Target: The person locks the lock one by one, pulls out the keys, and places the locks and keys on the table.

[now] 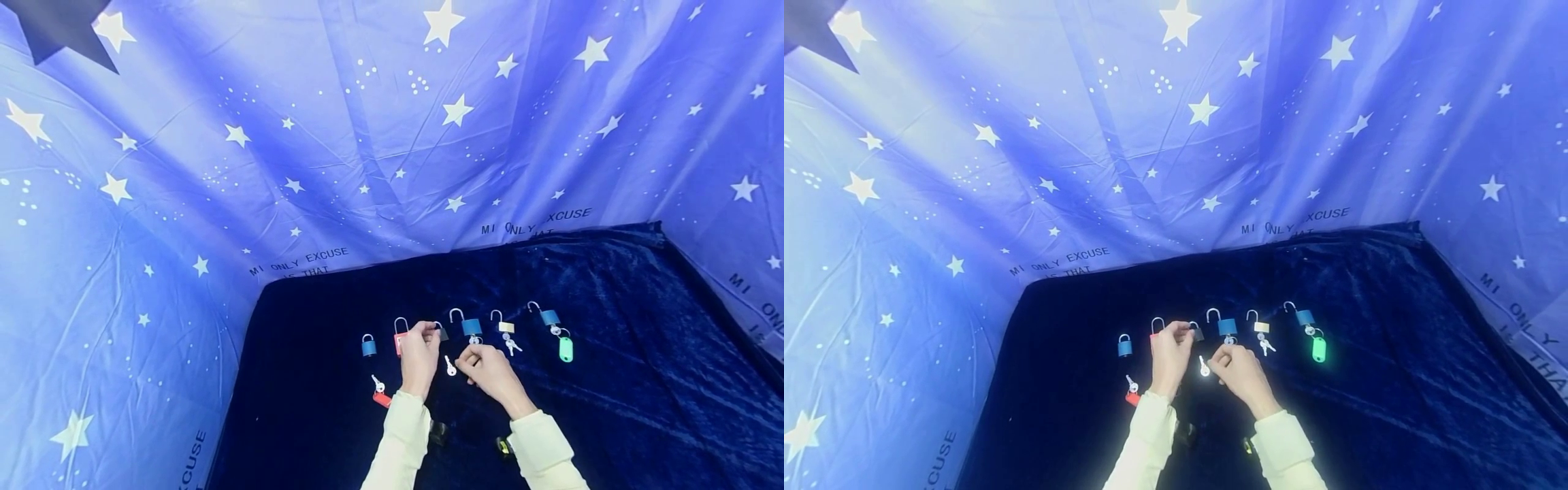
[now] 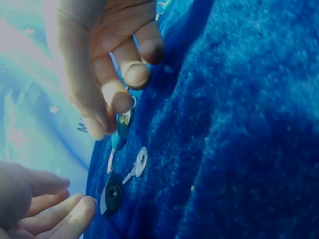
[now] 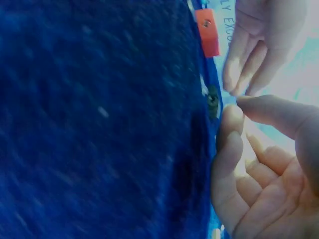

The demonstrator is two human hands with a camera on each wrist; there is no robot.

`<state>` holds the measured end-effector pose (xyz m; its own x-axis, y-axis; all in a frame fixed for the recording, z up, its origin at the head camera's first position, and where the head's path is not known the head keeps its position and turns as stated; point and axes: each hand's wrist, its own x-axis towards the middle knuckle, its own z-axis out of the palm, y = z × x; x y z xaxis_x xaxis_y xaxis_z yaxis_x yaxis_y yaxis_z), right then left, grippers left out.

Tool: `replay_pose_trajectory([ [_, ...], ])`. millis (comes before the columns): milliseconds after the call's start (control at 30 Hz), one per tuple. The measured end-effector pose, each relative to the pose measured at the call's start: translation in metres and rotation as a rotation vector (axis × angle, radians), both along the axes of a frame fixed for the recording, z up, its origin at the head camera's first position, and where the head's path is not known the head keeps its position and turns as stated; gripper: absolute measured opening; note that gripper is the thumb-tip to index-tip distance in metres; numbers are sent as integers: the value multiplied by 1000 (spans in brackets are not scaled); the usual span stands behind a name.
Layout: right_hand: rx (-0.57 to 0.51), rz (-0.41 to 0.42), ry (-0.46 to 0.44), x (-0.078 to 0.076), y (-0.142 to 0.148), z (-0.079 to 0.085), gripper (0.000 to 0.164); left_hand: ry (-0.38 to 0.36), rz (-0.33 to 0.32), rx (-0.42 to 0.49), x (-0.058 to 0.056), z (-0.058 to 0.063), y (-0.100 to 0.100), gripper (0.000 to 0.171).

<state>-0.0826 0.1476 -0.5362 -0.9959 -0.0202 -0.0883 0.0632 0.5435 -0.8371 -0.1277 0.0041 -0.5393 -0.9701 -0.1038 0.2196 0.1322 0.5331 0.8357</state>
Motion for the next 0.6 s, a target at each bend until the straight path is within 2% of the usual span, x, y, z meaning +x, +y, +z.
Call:
replay_pose_trajectory([
  [167, 4, -50, 58, -4, 10, 3, 5, 31, -43, 27, -1, 2, 4, 11],
  [333, 39, -101, 106, -8, 18, 2, 7, 15, -80, 50, 0, 2, 8, 14],
  [600, 31, -166, 133, -12, 28, 0, 19, 4, -109, 78, 0, 1, 17, 14],
])
